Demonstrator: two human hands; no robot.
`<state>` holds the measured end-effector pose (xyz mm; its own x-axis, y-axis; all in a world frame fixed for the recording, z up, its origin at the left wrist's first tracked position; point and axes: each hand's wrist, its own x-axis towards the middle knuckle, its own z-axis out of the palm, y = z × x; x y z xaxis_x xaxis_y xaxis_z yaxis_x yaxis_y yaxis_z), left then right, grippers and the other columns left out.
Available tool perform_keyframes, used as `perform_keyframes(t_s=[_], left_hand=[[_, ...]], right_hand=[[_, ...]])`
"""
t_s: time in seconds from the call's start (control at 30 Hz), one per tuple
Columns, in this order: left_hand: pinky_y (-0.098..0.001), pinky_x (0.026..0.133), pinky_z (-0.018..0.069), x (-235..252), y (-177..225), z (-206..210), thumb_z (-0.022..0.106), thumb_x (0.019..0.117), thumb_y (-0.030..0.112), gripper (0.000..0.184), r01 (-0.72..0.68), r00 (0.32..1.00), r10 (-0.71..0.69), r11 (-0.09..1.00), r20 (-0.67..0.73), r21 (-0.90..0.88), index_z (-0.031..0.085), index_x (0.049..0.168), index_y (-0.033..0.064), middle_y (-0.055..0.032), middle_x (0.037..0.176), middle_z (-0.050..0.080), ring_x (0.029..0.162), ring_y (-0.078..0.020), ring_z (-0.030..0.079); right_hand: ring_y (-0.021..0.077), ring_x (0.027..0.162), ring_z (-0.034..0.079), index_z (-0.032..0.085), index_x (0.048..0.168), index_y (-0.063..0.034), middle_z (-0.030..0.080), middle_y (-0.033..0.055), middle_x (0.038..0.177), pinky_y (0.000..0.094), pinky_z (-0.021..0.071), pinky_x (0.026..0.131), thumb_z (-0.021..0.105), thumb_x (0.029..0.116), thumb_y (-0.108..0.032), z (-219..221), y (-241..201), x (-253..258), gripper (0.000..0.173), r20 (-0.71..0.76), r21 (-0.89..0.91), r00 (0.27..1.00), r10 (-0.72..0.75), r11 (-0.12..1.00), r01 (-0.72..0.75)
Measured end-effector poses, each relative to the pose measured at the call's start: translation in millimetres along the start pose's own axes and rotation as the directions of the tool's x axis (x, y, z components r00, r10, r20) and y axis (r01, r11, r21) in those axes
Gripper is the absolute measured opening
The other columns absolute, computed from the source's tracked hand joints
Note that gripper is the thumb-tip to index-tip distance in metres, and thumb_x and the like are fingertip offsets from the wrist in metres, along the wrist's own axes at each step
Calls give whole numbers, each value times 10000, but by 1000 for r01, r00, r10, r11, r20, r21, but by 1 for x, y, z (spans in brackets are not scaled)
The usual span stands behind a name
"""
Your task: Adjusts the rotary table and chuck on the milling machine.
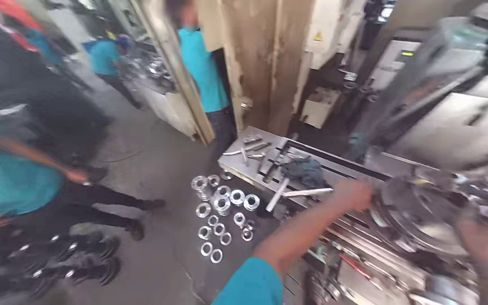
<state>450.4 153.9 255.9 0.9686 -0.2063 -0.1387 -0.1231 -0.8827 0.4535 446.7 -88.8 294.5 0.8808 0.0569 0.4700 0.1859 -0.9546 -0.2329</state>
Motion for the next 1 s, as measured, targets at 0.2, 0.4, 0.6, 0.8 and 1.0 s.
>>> perform_keyframes(t_s=[0.2, 0.4, 0.6, 0.8, 1.0], left_hand=[[-635, 953, 513, -2, -16, -7, 667, 959, 412, 585, 31, 995, -33, 999, -96, -19, 530, 1459, 139, -172, 1468, 527, 1261, -391, 577], [-549, 1058, 490, -120, -87, -24, 694, 958, 329, 462, 193, 808, -356, 913, -469, -360, 634, 1346, 85, -154, 1323, 648, 1239, -318, 612], [-342, 719, 610, -135, -128, 17, 495, 1029, 99, 260, -113, 615, -654, 481, -441, -869, 581, 1216, -60, -120, 971, 685, 781, -168, 699], [-294, 556, 611, -94, -108, 8, 410, 1035, 24, 264, -277, 436, -662, 545, -609, -791, 643, 1111, -75, -70, 754, 710, 594, -132, 695], [-250, 548, 588, -76, -128, 24, 367, 1009, -40, 252, -392, 76, -471, 796, -879, -461, 605, 1073, -88, 26, 710, 652, 575, -51, 642]], right_hand=[[511, 1100, 643, 667, 1229, -48, 683, 279, 1157, 705, 470, 865, 483, 1019, -285, -6, -22, 1, 366, -92, 27, 995, -23, 999, 26], [483, 1052, 668, 674, 1221, -62, 695, 252, 1142, 683, 496, 811, 481, 1009, -247, -8, -24, -5, 341, -149, 54, 989, 10, 999, -2], [418, 914, 701, 730, 1141, -93, 735, 180, 1054, 620, 501, 680, 472, 998, -199, 3, -28, -2, 313, -280, 0, 960, 20, 1000, -20], [346, 863, 715, 751, 1078, -100, 754, 134, 964, 547, 513, 685, 479, 1000, -179, 10, -30, 0, 294, -368, -59, 929, 36, 996, -62], [324, 758, 706, 733, 1060, -21, 732, 180, 871, 491, 534, 664, 491, 996, -166, 15, -26, -4, 289, -433, -79, 901, 28, 994, -69]])
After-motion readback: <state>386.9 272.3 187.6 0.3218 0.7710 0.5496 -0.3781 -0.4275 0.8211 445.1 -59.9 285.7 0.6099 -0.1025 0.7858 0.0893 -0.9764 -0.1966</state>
